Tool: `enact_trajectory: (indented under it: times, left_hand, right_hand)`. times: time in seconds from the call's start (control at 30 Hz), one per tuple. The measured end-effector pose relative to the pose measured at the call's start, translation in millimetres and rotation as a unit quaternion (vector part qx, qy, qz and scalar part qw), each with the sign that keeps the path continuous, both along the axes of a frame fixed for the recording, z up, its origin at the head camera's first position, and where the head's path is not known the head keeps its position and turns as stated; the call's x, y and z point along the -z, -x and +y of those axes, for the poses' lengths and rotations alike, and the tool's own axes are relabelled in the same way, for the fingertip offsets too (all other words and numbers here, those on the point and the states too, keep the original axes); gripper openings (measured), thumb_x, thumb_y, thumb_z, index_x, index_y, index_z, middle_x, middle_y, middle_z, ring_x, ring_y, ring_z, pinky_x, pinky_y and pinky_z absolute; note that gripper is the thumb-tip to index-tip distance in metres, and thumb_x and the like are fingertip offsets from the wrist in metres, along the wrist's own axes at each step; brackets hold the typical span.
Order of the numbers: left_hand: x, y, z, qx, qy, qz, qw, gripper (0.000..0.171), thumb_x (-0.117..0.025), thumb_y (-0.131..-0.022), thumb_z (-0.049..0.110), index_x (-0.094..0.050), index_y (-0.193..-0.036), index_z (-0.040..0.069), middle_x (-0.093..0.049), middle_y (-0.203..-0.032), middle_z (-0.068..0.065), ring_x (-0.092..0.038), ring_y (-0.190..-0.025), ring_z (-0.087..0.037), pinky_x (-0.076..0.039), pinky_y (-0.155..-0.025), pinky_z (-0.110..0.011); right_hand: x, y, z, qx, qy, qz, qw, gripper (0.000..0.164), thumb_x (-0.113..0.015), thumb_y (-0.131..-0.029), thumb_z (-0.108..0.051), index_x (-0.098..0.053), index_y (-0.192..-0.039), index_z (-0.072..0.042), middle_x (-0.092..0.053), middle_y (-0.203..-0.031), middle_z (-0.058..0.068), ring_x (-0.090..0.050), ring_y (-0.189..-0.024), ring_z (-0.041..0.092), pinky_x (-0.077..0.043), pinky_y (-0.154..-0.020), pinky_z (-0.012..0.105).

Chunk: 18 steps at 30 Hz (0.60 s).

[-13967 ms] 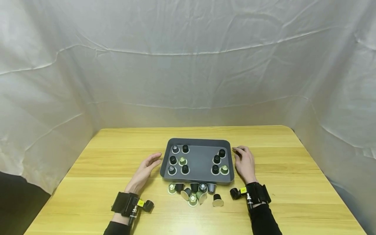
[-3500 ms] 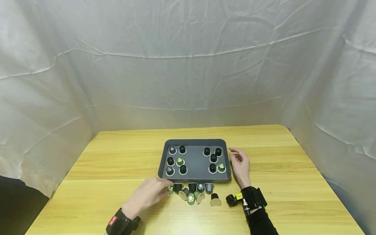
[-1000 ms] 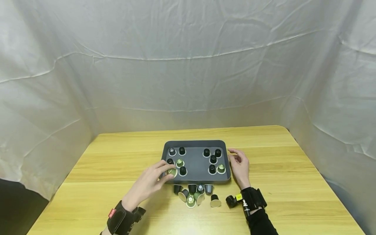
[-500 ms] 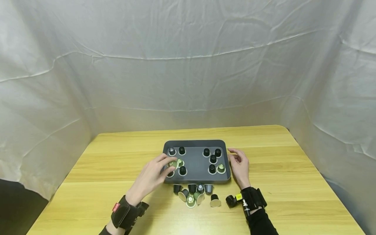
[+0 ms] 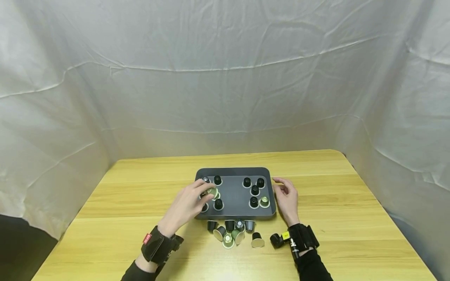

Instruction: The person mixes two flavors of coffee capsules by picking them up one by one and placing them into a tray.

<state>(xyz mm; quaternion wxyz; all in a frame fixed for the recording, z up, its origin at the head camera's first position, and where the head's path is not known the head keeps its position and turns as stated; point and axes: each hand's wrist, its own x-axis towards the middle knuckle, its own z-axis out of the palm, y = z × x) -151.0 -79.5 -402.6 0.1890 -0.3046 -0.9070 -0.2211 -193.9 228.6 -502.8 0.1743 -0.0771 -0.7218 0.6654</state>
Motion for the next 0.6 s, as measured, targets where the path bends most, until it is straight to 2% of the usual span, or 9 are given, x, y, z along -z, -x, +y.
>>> enact_trajectory:
  times: [0.1, 0.3, 0.6]
  left_hand:
    - [0.2, 3.2, 2.5, -0.004, 0.004, -0.003, 1.0, 0.028, -0.074, -0.09, 0.017, -0.072, -0.118, 0.012, -0.067, -0.095, 0.001, -0.058, -0.074, -0.006, -0.049, -0.061, -0.016]
    - [0.9, 9.6, 8.0, -0.011, 0.021, -0.012, 0.9997, 0.026, -0.074, -0.09, 0.019, -0.072, -0.115, 0.012, -0.068, -0.097, 0.001, -0.061, -0.078, -0.009, -0.053, -0.065, -0.019]
    - [5.4, 22.8, 20.4, -0.015, 0.051, -0.073, 0.9959, 0.022, -0.073, -0.092, 0.02, -0.073, -0.113, 0.013, -0.069, -0.097, 0.001, -0.064, -0.084, -0.014, -0.054, -0.067, -0.025]
  right_hand:
    - [7.8, 3.6, 1.8, 0.004, 0.001, 0.004, 1.0, 0.027, -0.062, -0.095, 0.001, -0.069, -0.121, 0.003, -0.065, -0.107, 0.008, -0.059, -0.071, 0.0, -0.051, -0.066, 0.012]
    - [9.2, 4.1, 0.9, 0.002, 0.0, 0.008, 1.0, 0.029, -0.062, -0.094, 0.0, -0.067, -0.123, 0.004, -0.065, -0.104, -0.001, -0.059, -0.071, 0.0, -0.052, -0.067, 0.013]
    - [9.2, 3.1, 1.0, 0.006, -0.001, 0.008, 1.0, 0.027, -0.061, -0.095, 0.0, -0.069, -0.12, 0.002, -0.064, -0.101, -0.001, -0.058, -0.071, 0.0, -0.051, -0.066, 0.013]
